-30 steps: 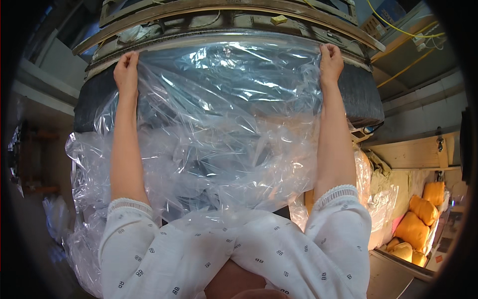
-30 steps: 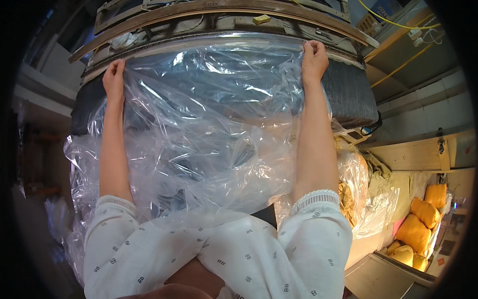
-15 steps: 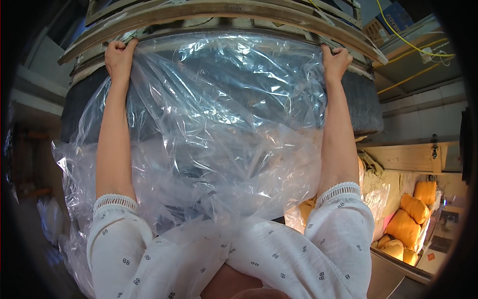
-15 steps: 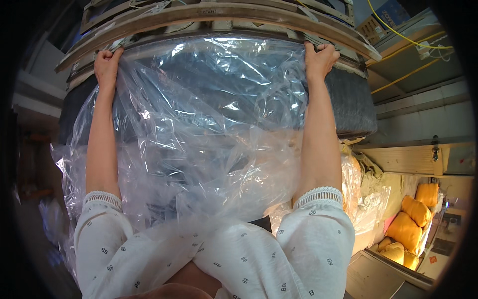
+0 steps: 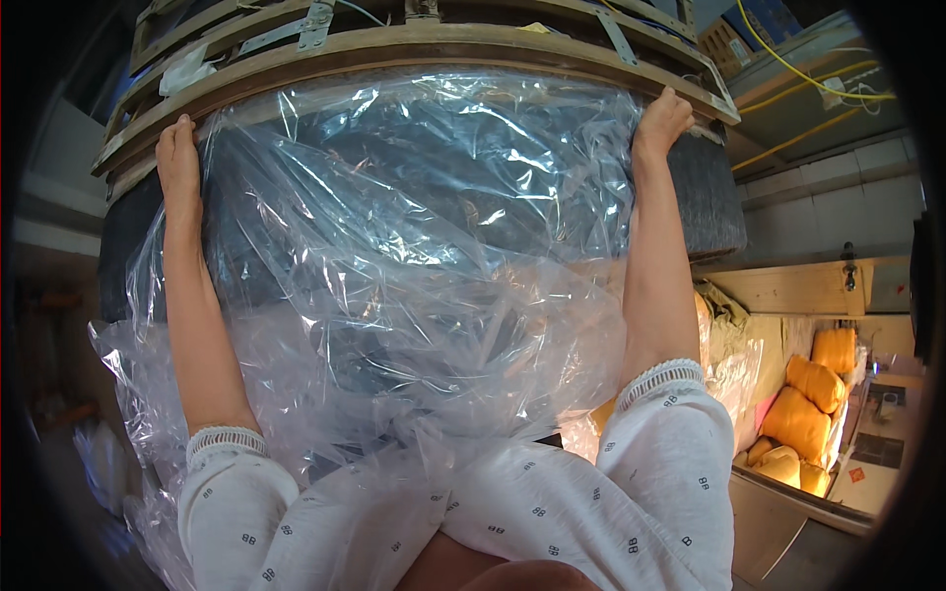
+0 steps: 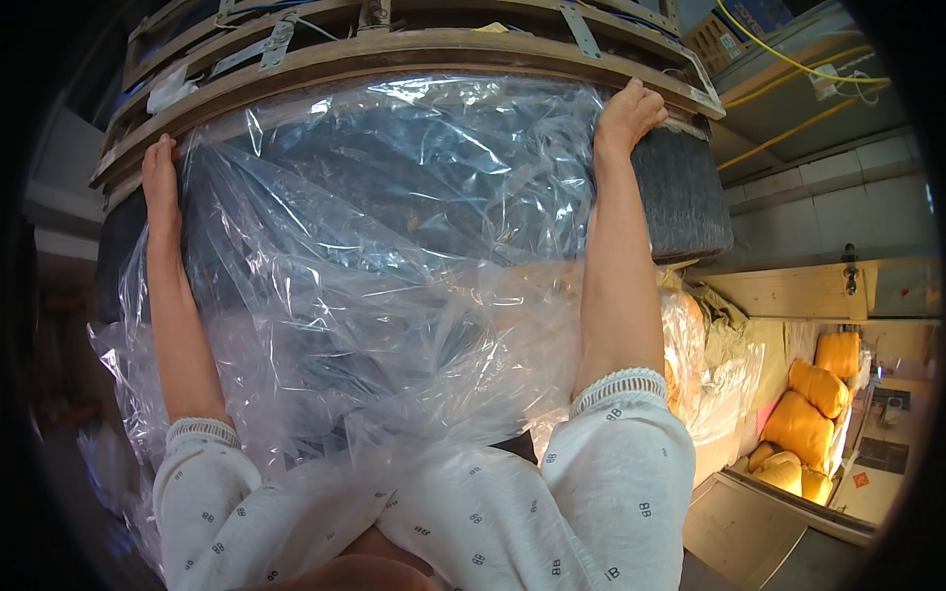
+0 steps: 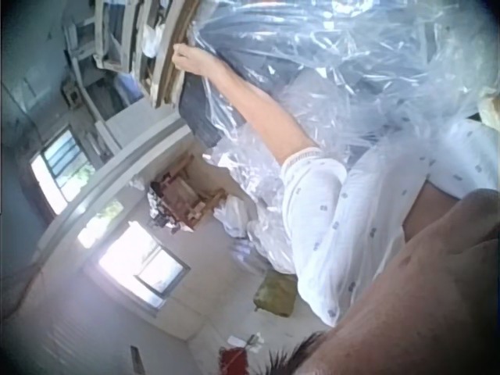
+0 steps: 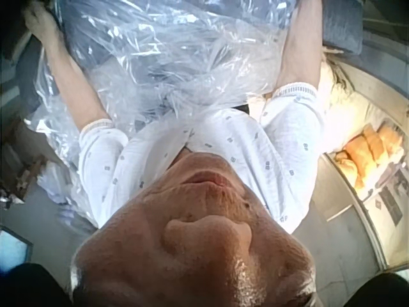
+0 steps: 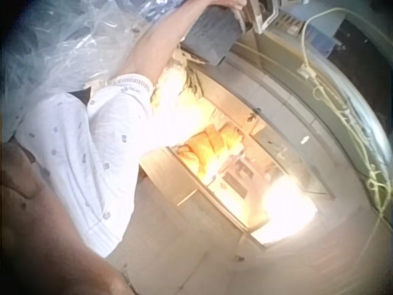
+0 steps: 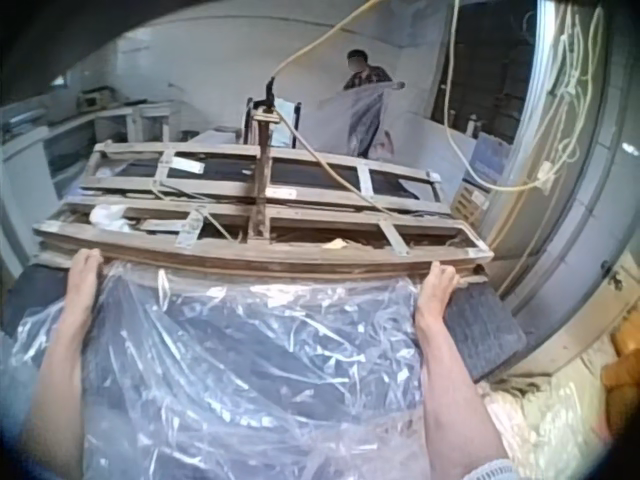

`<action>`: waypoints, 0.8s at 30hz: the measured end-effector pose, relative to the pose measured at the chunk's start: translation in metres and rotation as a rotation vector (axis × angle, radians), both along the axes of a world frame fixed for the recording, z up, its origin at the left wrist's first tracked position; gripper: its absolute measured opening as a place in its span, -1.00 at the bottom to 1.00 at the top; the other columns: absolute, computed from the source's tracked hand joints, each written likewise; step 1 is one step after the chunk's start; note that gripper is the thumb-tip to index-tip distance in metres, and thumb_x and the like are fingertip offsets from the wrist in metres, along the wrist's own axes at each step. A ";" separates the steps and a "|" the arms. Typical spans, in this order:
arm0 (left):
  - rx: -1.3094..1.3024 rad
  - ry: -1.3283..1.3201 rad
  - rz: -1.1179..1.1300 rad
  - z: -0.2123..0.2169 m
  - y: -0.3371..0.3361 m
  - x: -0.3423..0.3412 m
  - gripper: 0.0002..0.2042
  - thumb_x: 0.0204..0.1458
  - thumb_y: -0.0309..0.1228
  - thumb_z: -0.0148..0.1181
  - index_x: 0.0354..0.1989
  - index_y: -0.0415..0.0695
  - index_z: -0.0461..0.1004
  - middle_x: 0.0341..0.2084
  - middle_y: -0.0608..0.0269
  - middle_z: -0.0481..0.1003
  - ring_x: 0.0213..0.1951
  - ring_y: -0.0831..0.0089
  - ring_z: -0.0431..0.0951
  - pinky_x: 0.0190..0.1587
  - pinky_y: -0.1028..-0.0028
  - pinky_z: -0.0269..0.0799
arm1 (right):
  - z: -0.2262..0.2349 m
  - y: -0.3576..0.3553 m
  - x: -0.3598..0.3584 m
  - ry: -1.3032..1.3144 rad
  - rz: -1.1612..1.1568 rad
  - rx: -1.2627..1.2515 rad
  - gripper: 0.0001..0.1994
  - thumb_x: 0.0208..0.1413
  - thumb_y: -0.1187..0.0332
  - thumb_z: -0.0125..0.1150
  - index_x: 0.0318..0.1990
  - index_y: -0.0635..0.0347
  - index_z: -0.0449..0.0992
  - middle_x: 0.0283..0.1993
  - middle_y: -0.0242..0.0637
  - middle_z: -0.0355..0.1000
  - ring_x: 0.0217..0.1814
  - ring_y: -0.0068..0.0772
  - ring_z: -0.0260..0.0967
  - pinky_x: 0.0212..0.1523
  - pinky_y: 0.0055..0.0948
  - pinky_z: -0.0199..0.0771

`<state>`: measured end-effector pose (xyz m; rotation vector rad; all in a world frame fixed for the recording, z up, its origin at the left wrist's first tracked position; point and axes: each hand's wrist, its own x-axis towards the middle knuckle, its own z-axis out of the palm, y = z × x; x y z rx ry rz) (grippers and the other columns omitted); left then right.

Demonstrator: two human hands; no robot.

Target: Wrapping a large dark grey foam or rubber block with a large clear plastic sheet.

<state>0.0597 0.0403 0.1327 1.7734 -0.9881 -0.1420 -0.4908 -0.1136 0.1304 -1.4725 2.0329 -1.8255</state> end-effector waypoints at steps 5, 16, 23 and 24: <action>0.222 -0.370 0.120 0.001 -0.008 -0.011 -0.57 0.08 -0.07 -0.16 -0.27 -0.20 0.47 -0.23 -0.08 0.40 -0.11 0.07 0.36 -0.07 0.23 0.20 | 0.001 -0.001 -0.011 0.027 -0.020 0.066 -0.50 0.09 0.09 -0.20 -0.22 0.54 0.28 -0.05 0.22 0.11 0.03 0.08 0.03 0.11 -0.18 -0.05; -0.106 -0.115 -0.112 0.066 0.122 -0.024 -0.80 0.13 -0.30 -0.04 -0.37 -0.18 0.41 -0.57 0.45 0.30 -0.46 0.70 0.24 -0.36 0.69 0.16 | 0.061 0.107 -0.014 -0.099 0.773 0.386 -0.75 0.02 0.16 0.13 -0.33 0.17 0.44 -0.48 -0.50 0.27 -0.44 -0.67 0.17 -0.36 -0.66 0.19; -0.077 0.043 -0.150 0.062 0.181 -0.009 -0.81 0.10 -0.32 0.03 -0.27 -0.18 0.45 -0.55 0.50 0.32 -0.43 0.77 0.24 -0.36 0.75 0.15 | 0.123 0.159 0.006 -0.349 1.120 0.460 -0.78 0.08 0.18 0.07 -0.26 0.12 0.44 -0.59 -0.63 0.15 -0.57 -0.78 0.03 -0.55 -0.76 -0.01; -0.036 0.034 -0.124 0.060 0.181 0.000 -0.85 0.06 -0.37 0.07 -0.28 -0.17 0.45 -0.49 0.42 0.39 -0.37 0.66 0.34 -0.29 0.66 0.25 | 0.129 0.165 0.007 -0.403 1.167 0.501 -0.78 0.06 0.20 0.10 -0.29 0.15 0.46 -0.62 -0.62 0.15 -0.60 -0.79 0.04 -0.56 -0.76 -0.01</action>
